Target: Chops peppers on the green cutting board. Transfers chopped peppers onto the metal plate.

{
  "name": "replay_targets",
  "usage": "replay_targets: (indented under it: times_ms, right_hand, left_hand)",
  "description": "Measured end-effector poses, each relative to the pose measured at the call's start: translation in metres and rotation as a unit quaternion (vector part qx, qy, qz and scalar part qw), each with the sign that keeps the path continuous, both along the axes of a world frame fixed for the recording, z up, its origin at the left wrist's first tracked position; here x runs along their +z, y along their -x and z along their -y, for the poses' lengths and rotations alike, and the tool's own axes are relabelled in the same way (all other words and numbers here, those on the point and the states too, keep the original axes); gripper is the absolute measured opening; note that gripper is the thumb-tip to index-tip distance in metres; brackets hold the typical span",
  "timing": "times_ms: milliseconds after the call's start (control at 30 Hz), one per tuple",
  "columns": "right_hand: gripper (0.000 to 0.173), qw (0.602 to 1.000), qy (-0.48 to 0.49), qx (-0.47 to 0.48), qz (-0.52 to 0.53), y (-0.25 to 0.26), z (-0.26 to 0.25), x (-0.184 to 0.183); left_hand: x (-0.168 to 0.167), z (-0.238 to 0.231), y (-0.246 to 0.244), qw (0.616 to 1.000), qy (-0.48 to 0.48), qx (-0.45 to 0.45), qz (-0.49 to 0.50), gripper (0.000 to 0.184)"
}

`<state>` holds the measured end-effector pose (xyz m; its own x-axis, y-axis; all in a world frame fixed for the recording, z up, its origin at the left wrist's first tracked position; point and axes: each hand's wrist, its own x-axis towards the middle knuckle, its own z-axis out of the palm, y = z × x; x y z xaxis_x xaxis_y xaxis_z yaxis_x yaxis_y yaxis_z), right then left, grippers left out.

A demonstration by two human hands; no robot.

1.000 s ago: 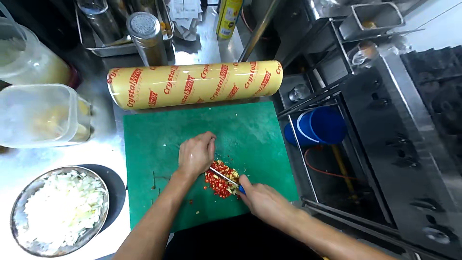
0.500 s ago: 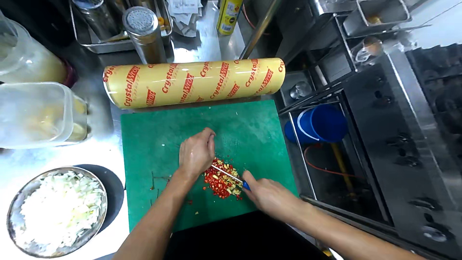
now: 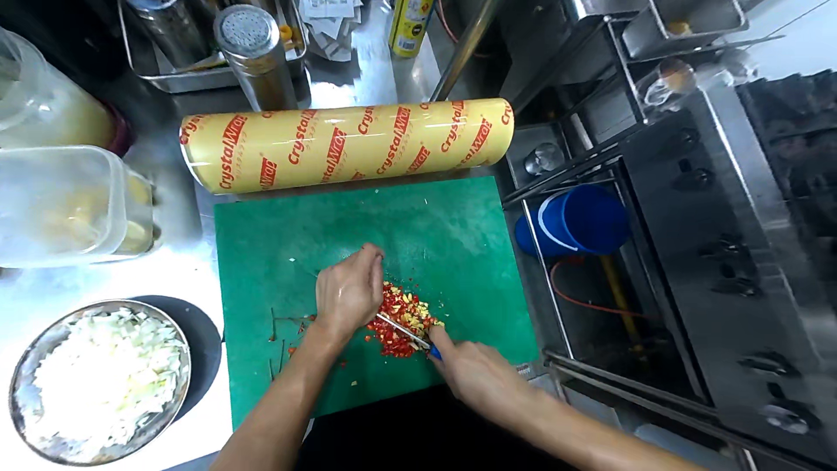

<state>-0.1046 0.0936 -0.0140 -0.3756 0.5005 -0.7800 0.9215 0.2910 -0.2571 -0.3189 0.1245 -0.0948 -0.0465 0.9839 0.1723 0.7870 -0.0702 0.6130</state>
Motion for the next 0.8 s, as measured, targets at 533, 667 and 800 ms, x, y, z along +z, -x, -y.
replay_targets:
  times_ms: [533, 667, 800]
  right_hand:
    - [0.032, 1.000, -0.019, 0.013, 0.010, 0.005, 0.011, 0.024]
    - [0.032, 1.000, -0.024, 0.015, -0.013, -0.001, 0.006, 0.002]
    - [0.032, 0.999, -0.024, 0.025, -0.005, -0.001, 0.001, 0.007]
  left_hand:
    - [0.003, 0.011, 0.008, 0.999, -0.010, -0.022, 0.047, 0.029]
    - [0.001, 0.013, 0.006, 1.000, -0.007, -0.022, -0.005, 0.029]
    - [0.001, 0.012, 0.007, 1.000, -0.002, -0.012, 0.007, 0.030]
